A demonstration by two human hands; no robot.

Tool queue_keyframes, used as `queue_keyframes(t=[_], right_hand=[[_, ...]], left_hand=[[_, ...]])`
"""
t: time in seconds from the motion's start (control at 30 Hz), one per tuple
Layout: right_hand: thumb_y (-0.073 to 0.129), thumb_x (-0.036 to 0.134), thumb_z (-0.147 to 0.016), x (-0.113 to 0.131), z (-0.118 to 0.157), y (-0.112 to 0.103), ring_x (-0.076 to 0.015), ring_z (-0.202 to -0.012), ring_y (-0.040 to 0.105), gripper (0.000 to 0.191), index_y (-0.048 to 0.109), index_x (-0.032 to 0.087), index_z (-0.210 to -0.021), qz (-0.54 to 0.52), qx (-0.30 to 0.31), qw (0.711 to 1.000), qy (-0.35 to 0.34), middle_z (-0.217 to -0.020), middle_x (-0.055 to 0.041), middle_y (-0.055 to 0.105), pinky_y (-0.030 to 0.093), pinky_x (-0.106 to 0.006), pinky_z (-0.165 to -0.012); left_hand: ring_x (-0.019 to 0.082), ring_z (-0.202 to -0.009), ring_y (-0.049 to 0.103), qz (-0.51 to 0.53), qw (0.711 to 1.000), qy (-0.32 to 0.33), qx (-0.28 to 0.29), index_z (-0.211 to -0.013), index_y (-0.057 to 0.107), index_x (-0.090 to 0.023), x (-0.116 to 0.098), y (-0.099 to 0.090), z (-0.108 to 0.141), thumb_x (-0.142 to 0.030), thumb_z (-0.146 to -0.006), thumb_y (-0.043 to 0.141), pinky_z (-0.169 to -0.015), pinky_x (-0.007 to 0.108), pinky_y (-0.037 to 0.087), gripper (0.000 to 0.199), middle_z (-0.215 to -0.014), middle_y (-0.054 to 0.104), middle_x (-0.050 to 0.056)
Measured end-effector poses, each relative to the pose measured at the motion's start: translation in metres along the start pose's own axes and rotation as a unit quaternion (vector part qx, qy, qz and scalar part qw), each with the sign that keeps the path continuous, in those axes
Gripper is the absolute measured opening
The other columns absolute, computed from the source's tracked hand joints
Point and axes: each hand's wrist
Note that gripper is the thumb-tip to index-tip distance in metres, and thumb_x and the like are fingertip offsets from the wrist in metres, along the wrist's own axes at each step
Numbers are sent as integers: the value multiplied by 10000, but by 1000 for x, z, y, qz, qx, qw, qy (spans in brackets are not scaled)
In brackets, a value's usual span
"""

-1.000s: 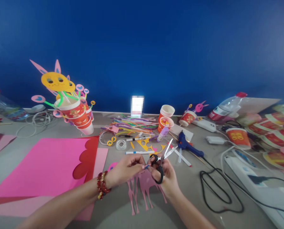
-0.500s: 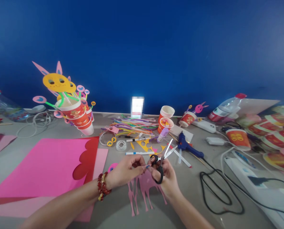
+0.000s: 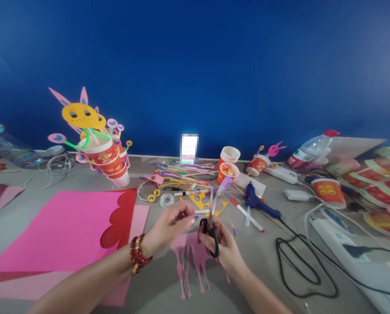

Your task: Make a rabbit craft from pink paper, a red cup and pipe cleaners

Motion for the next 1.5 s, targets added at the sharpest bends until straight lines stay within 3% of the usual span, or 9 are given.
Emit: queue_keyframes(t=[0.1, 0.2, 0.37, 0.7, 1.2, 1.37, 1.5], right_hand=[[745, 566, -730, -2, 2, 2, -121, -620, 432, 445, 497, 198, -767, 31, 65, 997, 16, -693, 36, 467, 333, -238, -574], [693, 657, -730, -3, 3, 2, -110, -592, 347, 519, 440, 204, -745, 49, 114, 992, 18, -659, 57, 383, 268, -239, -542], [654, 708, -729, -5, 3, 1, -107, -602, 319, 558, 411, 206, -751, 68, 112, 991, 18, -667, 62, 346, 251, -235, -543], [702, 655, -725, -10, 3, 1, -67, -492, 318, 542, 386, 215, -734, 16, 120, 991, 49, -598, 90, 344, 250, -198, -465], [739, 635, -692, -11, 1, 0, -51, -423, 342, 554, 372, 221, -691, 18, 103, 993, 58, -546, 104, 339, 295, -171, -413], [754, 607, -680, -10, 0, 1, -60, -410, 390, 536, 380, 223, -689, 14, 60, 996, 59, -538, 100, 380, 350, -181, -413], [781, 488, -683, 8, -6, -12, -114, -513, 522, 424, 459, 214, -715, 98, -10, 995, -8, -612, 44, 531, 428, -226, -505]], left_hand=[[152, -786, 533, 23, 999, 19, -13, -709, 512, -168, -5, -7, -3, -181, -832, 541, -703, 269, 423, 127, -911, 581, 49], [158, -766, 546, 57, 998, 17, -11, -708, 513, -170, -8, -8, -3, -186, -840, 533, -697, 282, 431, 135, -854, 573, 40], [158, -729, 552, 88, 996, 15, -10, -704, 504, -174, -7, -5, -2, -196, -850, 528, -685, 288, 430, 149, -777, 554, 21], [148, -713, 554, 90, 996, 3, -17, -702, 518, -169, -7, -3, -2, -223, -845, 550, -684, 281, 427, 156, -756, 574, 16], [143, -712, 563, 107, 994, 5, -17, -710, 517, -169, -5, -3, -1, -225, -849, 557, -681, 279, 439, 155, -765, 570, 11], [131, -725, 565, 139, 990, -9, -17, -730, 530, -160, -3, -1, -1, -239, -847, 582, -702, 281, 463, 151, -837, 570, 20], [131, -690, 541, 128, 991, -30, -21, -772, 544, -163, -4, 1, 1, -277, -894, 542, -681, 275, 454, 167, -730, 562, 7]])
Point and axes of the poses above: each hand's wrist, its own z-axis away from the middle knuckle, its own y-axis out of the palm, x = y × z
